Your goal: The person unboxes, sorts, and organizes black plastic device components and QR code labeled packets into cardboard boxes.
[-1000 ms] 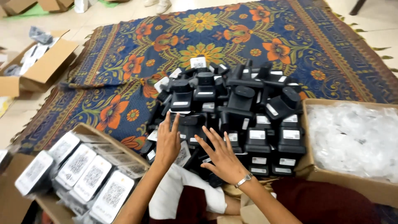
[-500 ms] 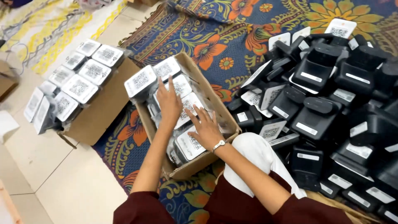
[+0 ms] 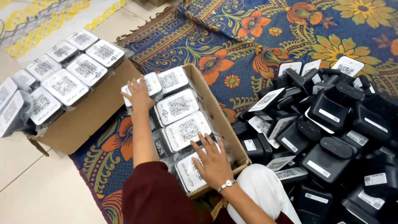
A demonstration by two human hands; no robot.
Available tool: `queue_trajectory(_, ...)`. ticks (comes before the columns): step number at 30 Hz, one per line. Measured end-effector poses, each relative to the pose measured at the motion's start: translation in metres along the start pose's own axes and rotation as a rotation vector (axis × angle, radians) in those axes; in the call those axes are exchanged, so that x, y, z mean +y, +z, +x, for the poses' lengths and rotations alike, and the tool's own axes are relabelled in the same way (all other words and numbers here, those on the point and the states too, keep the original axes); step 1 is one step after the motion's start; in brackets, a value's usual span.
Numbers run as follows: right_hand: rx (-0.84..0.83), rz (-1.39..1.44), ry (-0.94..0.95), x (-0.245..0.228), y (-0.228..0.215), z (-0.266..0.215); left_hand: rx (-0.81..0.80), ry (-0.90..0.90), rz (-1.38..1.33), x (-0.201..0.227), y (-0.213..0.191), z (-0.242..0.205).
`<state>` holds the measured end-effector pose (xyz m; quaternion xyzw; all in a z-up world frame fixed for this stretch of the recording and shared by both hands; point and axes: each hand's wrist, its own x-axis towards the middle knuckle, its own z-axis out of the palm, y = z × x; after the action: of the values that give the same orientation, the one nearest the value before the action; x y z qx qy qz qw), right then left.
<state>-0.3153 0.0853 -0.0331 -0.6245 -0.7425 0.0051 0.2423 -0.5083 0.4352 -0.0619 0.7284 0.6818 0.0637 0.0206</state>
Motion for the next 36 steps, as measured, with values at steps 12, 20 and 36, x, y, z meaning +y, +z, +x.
queue_trajectory(12,-0.062,0.035,-0.001,0.016,0.020,-0.015,0.368,0.225,0.071,0.016,-0.036,-0.088)
queue_trajectory(20,-0.312,0.745,0.144,0.076,-0.098,-0.050,0.604,0.649,-0.439,0.194,-0.164,-0.162)
queue_trajectory(36,0.406,1.759,0.509,0.276,-0.201,-0.425,-0.380,0.970,-1.598,0.451,-0.083,-0.538)
